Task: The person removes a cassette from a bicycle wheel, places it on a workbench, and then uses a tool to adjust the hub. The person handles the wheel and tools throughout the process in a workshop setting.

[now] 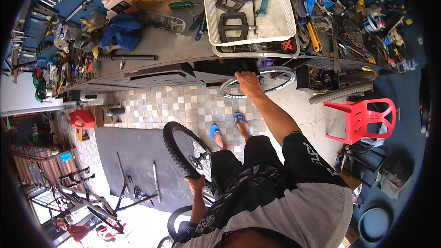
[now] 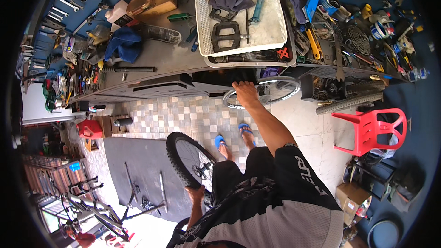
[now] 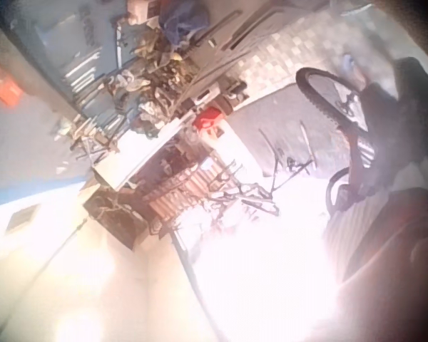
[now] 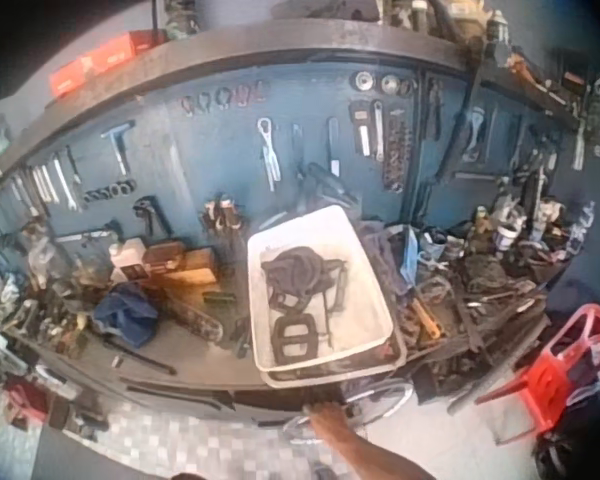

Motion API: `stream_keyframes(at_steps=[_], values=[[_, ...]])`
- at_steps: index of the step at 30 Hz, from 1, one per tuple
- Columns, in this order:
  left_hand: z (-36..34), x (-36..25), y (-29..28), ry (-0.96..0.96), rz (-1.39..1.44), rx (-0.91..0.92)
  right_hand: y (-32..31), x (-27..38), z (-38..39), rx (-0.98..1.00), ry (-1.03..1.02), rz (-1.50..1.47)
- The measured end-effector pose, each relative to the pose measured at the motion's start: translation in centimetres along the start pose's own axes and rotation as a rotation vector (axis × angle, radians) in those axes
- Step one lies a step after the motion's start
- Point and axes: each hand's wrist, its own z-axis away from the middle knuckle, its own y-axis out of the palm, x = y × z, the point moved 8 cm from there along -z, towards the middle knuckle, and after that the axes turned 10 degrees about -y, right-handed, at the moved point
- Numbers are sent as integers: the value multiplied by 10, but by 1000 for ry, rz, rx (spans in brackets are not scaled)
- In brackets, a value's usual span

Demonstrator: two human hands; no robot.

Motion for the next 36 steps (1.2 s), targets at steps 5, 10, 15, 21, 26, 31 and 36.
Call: stream_keyframes(at_steps=[5,10,15,21,26,31,36], values=[[33,4,19,-18,-51,-7,-5,9,23,-93,-96,-23],[30,4,10,-62,-16,7,-17,31,68,-127,-190,-50],[33,1,16,-18,-13,-44,-19,53,104,-79,-249,-138],[41,6,26,-71,-11,-75,14,65,128,28,-290,-140],[30,6,17,-33,-16,-79,38,65,132,80,-299,-131],[27,4,20,-30,19,-19,38,64,135,52,-243,-152],[43,-3,21,-8,114,-29,24,63,146,-77,-126,-274]])
